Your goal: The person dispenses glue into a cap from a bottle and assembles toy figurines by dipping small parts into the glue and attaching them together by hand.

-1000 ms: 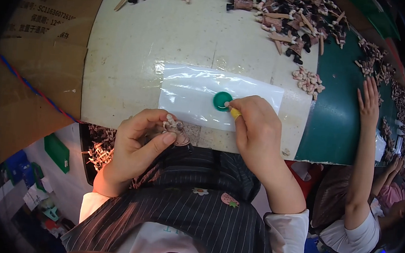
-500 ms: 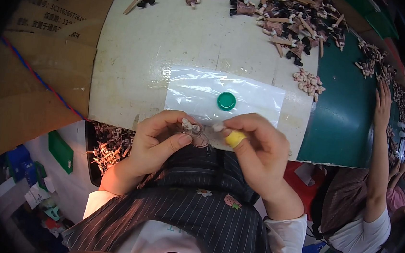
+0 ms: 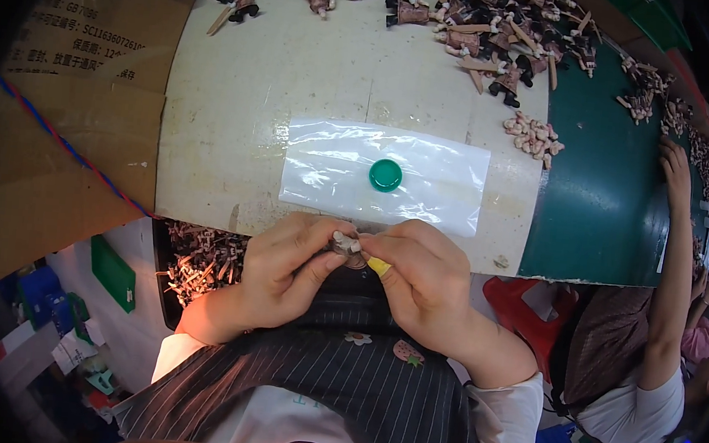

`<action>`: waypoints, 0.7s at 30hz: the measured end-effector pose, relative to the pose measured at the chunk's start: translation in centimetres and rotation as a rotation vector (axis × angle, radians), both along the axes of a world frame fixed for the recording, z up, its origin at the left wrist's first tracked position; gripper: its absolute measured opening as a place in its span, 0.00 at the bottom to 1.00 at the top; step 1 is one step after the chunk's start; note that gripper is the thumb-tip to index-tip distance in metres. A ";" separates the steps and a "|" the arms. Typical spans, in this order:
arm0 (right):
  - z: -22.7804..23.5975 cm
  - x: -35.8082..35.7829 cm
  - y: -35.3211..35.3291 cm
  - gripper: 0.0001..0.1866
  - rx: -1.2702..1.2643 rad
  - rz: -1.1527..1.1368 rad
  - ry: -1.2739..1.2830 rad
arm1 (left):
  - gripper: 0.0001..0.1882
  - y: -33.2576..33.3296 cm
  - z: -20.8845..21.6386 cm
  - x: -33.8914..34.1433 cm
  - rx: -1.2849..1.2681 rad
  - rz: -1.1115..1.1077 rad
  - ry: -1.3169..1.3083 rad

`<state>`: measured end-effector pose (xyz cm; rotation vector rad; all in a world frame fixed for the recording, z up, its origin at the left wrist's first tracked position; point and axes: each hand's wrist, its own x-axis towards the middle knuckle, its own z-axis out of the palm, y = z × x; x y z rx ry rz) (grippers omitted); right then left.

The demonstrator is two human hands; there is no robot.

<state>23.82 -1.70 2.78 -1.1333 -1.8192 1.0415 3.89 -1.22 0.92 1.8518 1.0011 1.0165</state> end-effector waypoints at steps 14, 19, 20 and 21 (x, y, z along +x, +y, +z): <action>-1.1 -0.6 -0.4 0.11 0.075 -0.019 -0.027 | 0.18 -0.8 -0.8 0.7 -0.031 0.044 -0.006; -1.4 -1.1 -0.8 0.11 0.131 -0.063 -0.028 | 0.16 -1.1 -0.2 0.6 -0.007 0.035 0.016; -1.7 -1.4 -1.0 0.12 0.090 -0.057 0.014 | 0.15 -1.2 0.1 0.3 -0.058 0.047 0.049; -1.7 -1.6 -1.1 0.13 0.048 -0.049 0.059 | 0.14 -1.4 0.5 -0.2 -0.110 0.060 0.083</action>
